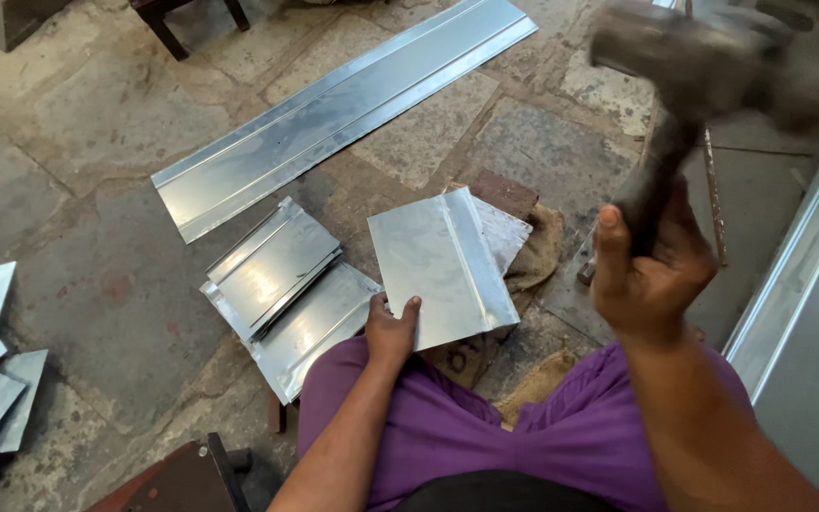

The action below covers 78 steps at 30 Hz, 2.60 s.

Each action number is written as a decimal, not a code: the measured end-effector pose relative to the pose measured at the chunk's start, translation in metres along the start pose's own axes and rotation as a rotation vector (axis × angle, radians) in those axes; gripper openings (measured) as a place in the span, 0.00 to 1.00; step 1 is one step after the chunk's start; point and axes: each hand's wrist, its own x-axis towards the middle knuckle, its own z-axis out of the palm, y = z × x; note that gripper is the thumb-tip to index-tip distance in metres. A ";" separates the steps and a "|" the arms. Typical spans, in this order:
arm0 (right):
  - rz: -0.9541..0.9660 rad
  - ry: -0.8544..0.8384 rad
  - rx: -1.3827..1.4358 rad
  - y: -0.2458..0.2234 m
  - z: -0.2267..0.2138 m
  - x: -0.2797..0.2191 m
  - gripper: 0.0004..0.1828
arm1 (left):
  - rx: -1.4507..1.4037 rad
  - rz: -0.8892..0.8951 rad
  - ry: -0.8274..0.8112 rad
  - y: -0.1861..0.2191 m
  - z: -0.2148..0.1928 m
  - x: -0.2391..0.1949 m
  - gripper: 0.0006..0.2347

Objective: The person uses a hammer to bend and shape edges of metal sheets on a stone workshop floor, handling individual pieces one by one.

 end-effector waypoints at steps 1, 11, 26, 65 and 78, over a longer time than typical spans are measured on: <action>0.003 0.024 -0.013 0.005 -0.001 -0.007 0.11 | -0.007 0.021 0.005 0.001 0.000 0.000 0.26; 0.493 -0.513 -0.371 0.038 0.032 -0.067 0.26 | -0.008 0.030 0.017 0.003 -0.001 -0.002 0.26; 0.201 -0.354 -0.216 0.039 0.023 -0.085 0.21 | 0.020 0.059 0.057 -0.007 0.003 0.002 0.24; 0.273 -0.457 -0.232 0.021 0.017 -0.083 0.21 | -0.016 0.060 0.131 -0.008 0.016 0.017 0.24; 0.160 -0.100 -0.002 -0.014 -0.016 -0.029 0.16 | 0.018 0.047 0.158 -0.013 0.021 0.023 0.24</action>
